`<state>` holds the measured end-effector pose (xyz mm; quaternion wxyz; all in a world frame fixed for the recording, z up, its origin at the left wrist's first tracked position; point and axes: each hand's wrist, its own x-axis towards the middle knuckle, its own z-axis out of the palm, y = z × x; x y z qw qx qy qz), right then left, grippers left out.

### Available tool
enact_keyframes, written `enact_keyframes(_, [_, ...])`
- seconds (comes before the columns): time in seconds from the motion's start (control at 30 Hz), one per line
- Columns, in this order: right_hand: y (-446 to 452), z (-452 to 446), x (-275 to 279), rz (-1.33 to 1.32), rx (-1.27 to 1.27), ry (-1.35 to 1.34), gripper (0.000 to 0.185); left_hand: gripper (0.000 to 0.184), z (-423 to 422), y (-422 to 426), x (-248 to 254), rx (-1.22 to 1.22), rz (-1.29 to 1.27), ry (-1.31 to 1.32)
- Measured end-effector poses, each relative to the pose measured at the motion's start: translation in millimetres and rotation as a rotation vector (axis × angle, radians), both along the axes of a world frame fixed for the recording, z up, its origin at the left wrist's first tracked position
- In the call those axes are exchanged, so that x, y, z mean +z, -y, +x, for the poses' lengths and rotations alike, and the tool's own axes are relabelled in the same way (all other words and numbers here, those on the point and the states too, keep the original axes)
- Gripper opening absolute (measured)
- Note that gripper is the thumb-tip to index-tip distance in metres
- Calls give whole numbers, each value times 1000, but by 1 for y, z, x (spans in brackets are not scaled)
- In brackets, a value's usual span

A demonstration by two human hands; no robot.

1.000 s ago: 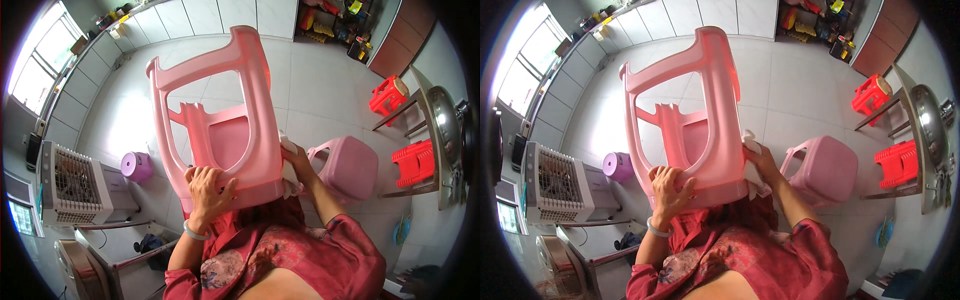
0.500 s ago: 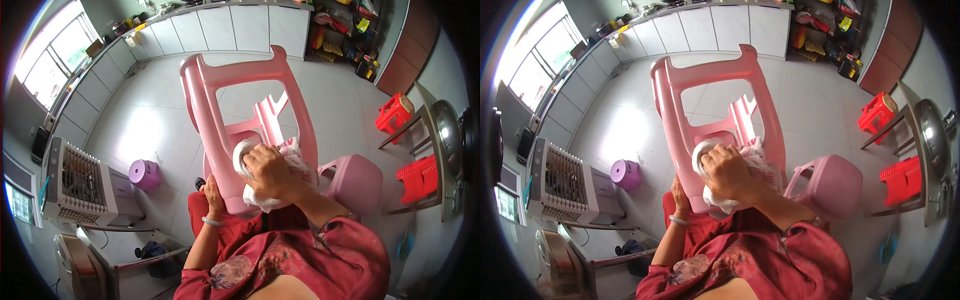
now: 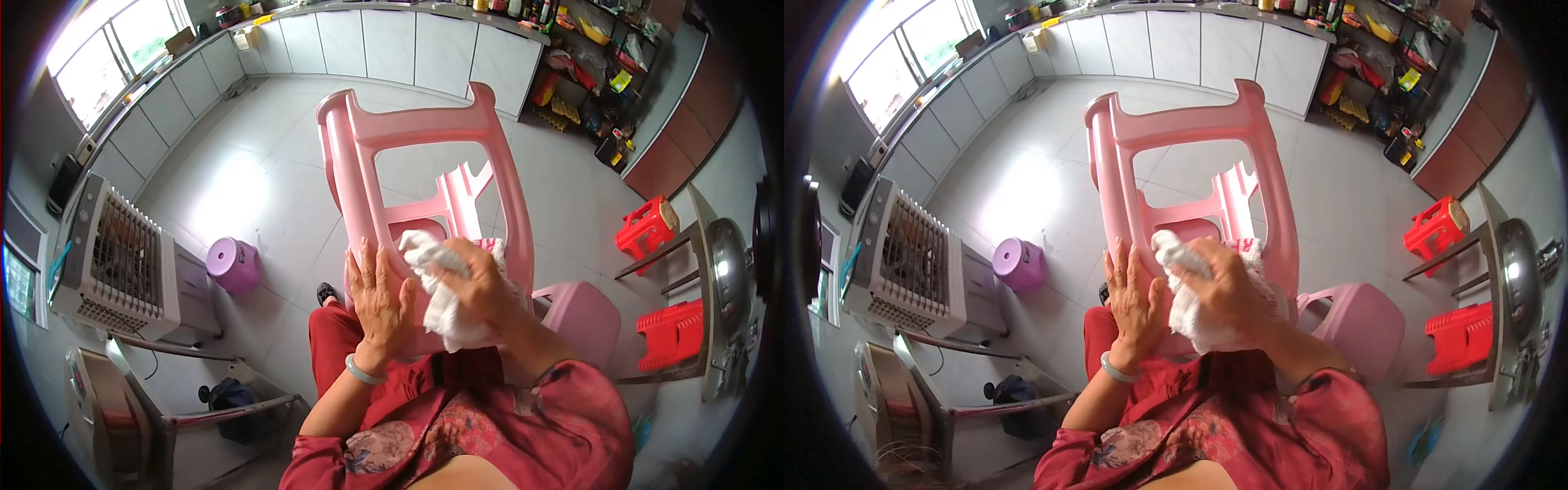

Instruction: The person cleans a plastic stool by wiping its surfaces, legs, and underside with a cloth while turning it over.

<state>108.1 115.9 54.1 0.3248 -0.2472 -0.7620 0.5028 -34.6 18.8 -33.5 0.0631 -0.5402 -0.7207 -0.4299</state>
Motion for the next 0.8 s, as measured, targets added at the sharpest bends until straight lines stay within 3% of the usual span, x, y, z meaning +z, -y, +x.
enact_keyframes(0.03, [-6, 1, 6, -302, 34, -56, 23, 65, -1, 0, -3, 6, 9, 17])
enact_keyframes(0.07, [-16, -1, 6, -347, 48, -151, 19, 68, -2, 3, 0, 23, -18, 12])
enact_keyframes(0.17, [-18, -24, 56, -333, 1, -292, 20, 69, -7, 8, -3, 24, -20, 17])
enact_keyframes(0.23, [-27, -50, 56, -257, 133, -347, 26, 67, -9, 10, 0, 21, -28, 15])
enact_keyframes(0.33, [-30, -108, 29, 832, 264, -81, 43, 62, -17, 10, -22, -37, 15, -36])
enact_keyframes(0.37, [-30, -118, 15, 1145, 356, 213, 50, 61, -20, 9, -34, -65, 36, -59])
enact_keyframes(0.4, [-36, -130, -2, 1122, 379, 170, 48, 52, -18, 6, -39, -81, 95, 118])
enact_keyframes(0.53, [-58, -188, -19, 1247, 253, 175, 36, 57, -17, 23, -10, 43, -48, 99])
enact_keyframes(0.73, [-94, -275, 14, 1390, 59, 532, 28, 70, -19, 18, -6, 36, -5, 27])
enact_keyframes(0.8, [-106, -311, 28, 1317, 30, 670, 25, 71, -17, 14, -4, 33, 30, -1])
